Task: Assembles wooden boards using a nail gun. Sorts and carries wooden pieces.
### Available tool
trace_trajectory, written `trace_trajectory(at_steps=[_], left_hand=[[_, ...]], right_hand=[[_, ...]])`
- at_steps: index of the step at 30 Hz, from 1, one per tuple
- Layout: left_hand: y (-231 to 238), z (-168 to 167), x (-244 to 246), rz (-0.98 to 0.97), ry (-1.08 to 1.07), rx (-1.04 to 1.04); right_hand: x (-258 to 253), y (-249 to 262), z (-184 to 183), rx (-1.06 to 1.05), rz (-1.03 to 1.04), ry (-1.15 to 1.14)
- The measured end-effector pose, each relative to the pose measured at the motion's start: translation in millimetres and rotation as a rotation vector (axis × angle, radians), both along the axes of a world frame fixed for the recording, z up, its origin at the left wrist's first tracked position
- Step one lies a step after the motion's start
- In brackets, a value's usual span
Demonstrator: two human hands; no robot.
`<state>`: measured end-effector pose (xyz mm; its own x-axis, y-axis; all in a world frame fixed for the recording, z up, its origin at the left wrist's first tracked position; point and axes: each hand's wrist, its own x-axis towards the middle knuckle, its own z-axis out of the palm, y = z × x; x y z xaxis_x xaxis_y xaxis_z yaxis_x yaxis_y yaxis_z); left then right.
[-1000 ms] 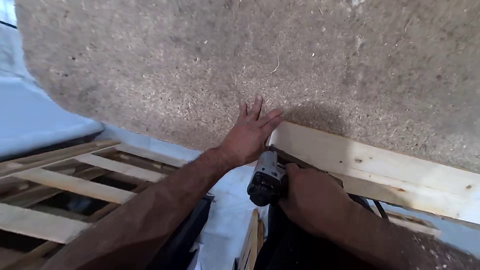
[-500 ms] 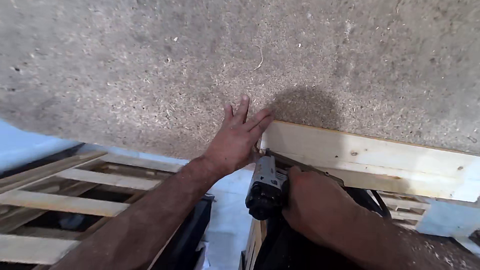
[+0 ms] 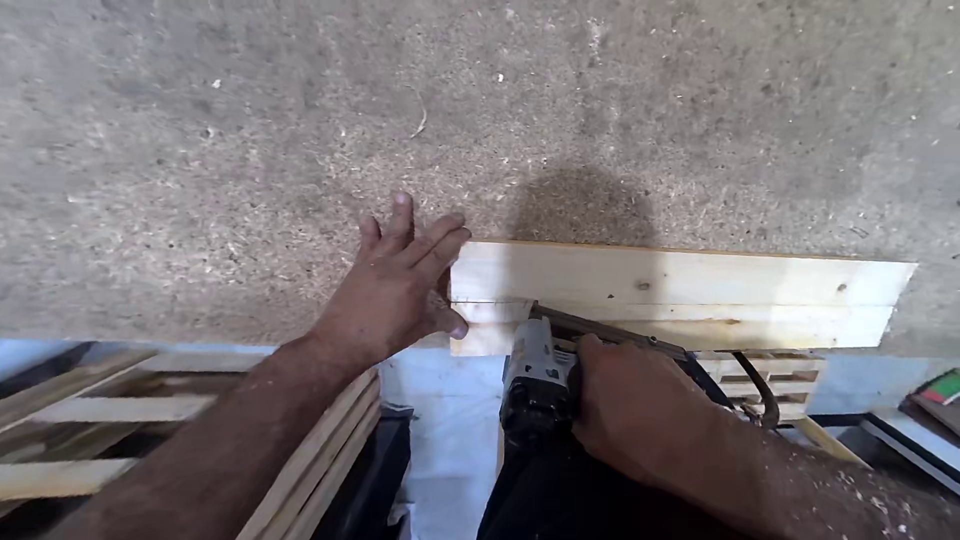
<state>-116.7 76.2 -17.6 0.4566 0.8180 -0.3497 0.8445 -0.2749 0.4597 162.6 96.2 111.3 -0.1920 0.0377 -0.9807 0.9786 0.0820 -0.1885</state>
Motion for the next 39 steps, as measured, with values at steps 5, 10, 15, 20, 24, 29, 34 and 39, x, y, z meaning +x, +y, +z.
trace_trajectory(at_steps=[5, 10, 15, 20, 24, 29, 34, 39], left_hand=[[-0.6, -2.3, 0.7, 0.008, 0.020, 0.011], [0.4, -1.8, 0.6, -0.018, 0.055, 0.013], [-0.6, 7.2, 8.2, -0.037, 0.189, 0.015], [-3.0, 12.7, 15.0, -0.007, 0.280, -0.019], [-1.8, 22.2, 26.1, -0.008, 0.357, -0.037], [-11.0, 44.9, 89.1, 0.014, 0.380, -0.057], [-38.9, 2.8, 204.9, 0.464, 0.070, 0.109], [-41.1, -24.2, 232.8, 0.538, 0.269, 0.326]], right_hand=[[28.4, -1.6, 1.2, -0.004, -0.014, -0.013], [57.4, -1.8, 1.6, 0.001, -0.030, -0.021], [87.7, -1.4, 3.0, 0.014, -0.027, -0.014], [122.3, -2.3, 2.1, 0.035, -0.049, -0.009], [147.2, -2.1, 1.3, 0.037, -0.050, -0.024], [173.7, -1.8, 2.0, 0.047, -0.069, 0.015], [189.9, -2.9, -0.6, 0.047, -0.097, 0.036], [225.8, -1.6, -0.6, 0.063, -0.077, -0.006]])
